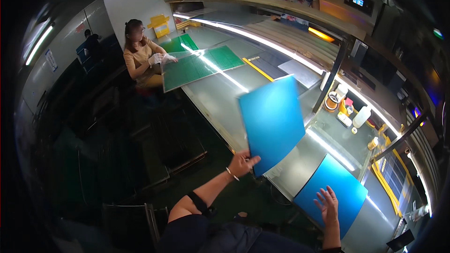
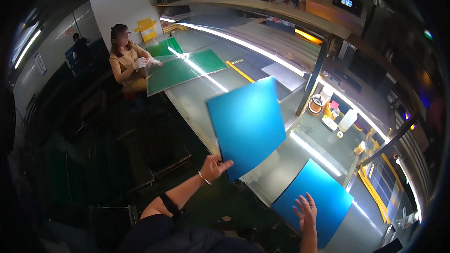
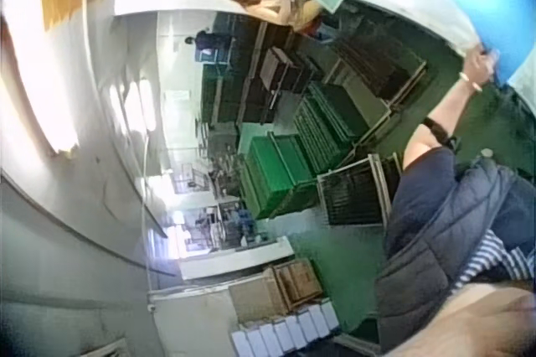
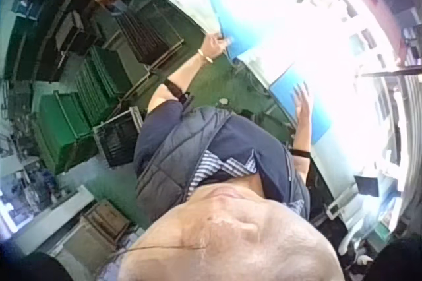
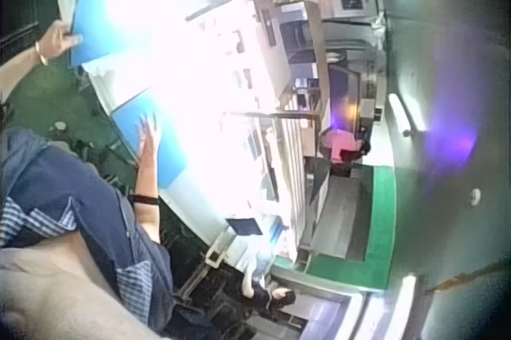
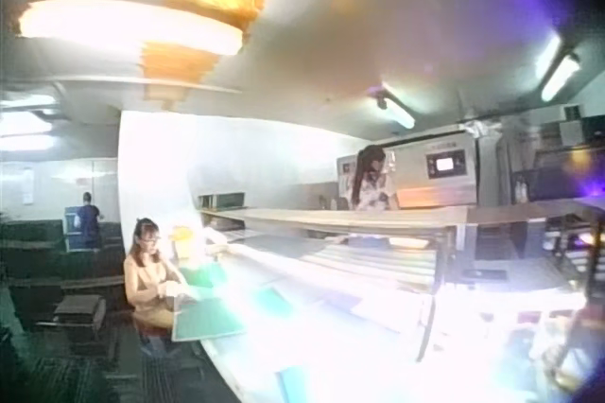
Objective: A worker is inspecting and sorting blue material sheets and mesh-like grids on a light table in a manufacturing facility.
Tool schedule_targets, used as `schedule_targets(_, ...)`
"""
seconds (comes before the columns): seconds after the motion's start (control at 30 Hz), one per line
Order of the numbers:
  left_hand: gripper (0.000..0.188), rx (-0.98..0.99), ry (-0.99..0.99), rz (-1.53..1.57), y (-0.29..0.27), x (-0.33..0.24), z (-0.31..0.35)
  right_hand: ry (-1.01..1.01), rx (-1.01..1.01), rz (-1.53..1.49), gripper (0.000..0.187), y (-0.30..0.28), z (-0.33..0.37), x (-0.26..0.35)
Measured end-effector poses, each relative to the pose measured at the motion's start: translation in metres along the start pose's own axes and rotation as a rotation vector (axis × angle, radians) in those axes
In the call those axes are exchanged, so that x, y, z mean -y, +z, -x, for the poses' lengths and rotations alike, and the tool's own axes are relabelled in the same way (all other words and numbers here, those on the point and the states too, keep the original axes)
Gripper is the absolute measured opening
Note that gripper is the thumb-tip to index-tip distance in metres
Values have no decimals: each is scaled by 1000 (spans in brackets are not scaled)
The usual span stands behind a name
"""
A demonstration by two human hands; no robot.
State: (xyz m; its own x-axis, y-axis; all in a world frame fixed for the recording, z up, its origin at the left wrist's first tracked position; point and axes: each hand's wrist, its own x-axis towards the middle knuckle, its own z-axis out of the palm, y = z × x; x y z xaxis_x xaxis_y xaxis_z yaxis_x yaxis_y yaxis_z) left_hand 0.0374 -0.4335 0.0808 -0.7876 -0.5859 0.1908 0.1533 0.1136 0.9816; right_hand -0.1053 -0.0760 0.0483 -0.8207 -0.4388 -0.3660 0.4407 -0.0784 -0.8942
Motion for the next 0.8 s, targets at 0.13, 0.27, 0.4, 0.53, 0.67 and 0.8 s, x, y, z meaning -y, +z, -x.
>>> schedule_targets(0.13, 40, 184, 509, -621, 10, 4, 14, 47, 483, -570, 76, 56, 37, 51)
schedule_targets(0.27, 51, 561, 714, -914, 37, 41, 10, 136, 219, -937, 68, 42, 47, 49)
schedule_targets(0.4, 83, 1191, 254, -597, 78, 26, 36, 205, -66, -281, 31, -26, 17, -46)
schedule_targets(0.53, 73, 1152, 456, -803, 146, 10, 72, 177, -48, -330, 32, -27, 6, -61)
schedule_targets(0.67, 47, 1189, 370, -915, 174, -1, 75, 151, -18, -407, 30, -26, 2, -66)
schedule_targets(0.8, 22, 1133, 416, -807, 176, -11, 74, 254, 21, -533, 32, -36, -1, -65)
